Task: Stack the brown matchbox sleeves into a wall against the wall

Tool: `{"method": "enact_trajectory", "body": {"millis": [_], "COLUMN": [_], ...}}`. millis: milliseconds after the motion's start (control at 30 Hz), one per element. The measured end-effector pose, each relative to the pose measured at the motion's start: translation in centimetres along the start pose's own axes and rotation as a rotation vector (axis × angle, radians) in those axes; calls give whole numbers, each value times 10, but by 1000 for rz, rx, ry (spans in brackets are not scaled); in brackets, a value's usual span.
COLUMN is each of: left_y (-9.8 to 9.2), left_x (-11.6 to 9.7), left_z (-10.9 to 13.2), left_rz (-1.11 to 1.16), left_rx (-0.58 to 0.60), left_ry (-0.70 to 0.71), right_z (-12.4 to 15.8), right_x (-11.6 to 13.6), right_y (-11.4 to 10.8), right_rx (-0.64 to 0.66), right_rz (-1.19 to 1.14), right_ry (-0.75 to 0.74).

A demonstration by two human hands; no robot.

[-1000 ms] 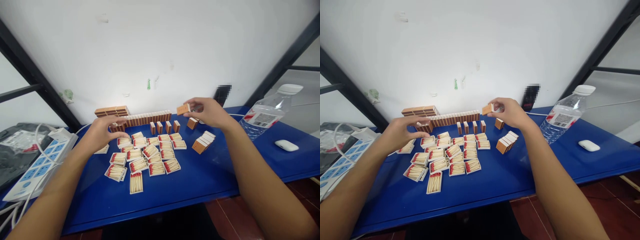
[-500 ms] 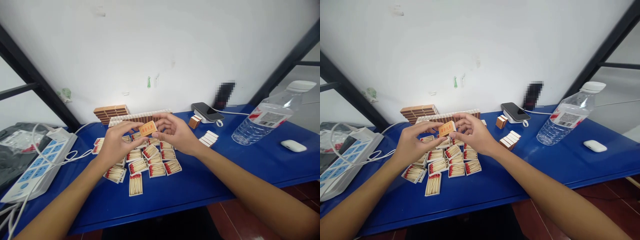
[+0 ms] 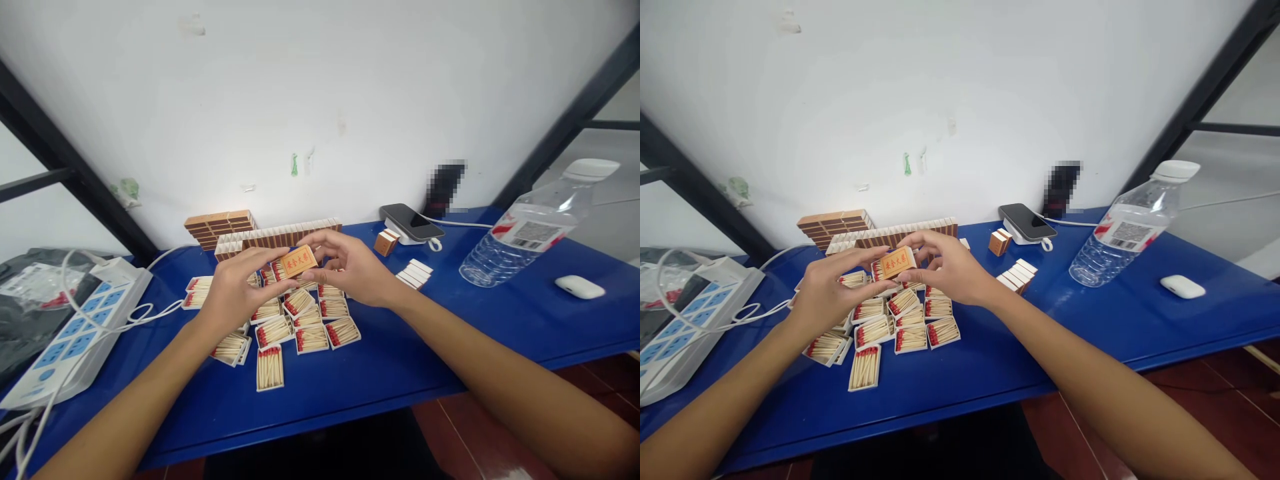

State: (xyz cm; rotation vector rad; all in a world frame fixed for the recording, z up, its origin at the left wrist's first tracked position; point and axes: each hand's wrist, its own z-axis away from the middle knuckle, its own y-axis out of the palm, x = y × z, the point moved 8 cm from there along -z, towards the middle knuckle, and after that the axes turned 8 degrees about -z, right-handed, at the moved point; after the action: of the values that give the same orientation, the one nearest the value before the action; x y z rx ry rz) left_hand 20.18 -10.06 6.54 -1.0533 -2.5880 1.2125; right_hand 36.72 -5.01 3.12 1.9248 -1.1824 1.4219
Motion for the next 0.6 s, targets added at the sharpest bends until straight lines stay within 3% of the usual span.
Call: {"method": "enact_trajectory", "body": {"millis": [167, 300, 467, 600], "left_y": [0, 3, 33, 50], "left_x": [2, -8, -34, -47], "left_z": [0, 2, 17, 27], "left_rz": [-15, 60, 174, 173], "left_rx": [25, 78, 388, 510], "left_ry": [-58, -10, 104, 178], "right_z": [-1, 0, 5, 7], "right_x": [22, 42, 36, 22], "right_y": [-27, -73, -134, -161], "right_rx": [-21, -204, -434, -400], "right_rz": [147, 268, 648, 944], "right_ry": [-17, -93, -28, 59]}}
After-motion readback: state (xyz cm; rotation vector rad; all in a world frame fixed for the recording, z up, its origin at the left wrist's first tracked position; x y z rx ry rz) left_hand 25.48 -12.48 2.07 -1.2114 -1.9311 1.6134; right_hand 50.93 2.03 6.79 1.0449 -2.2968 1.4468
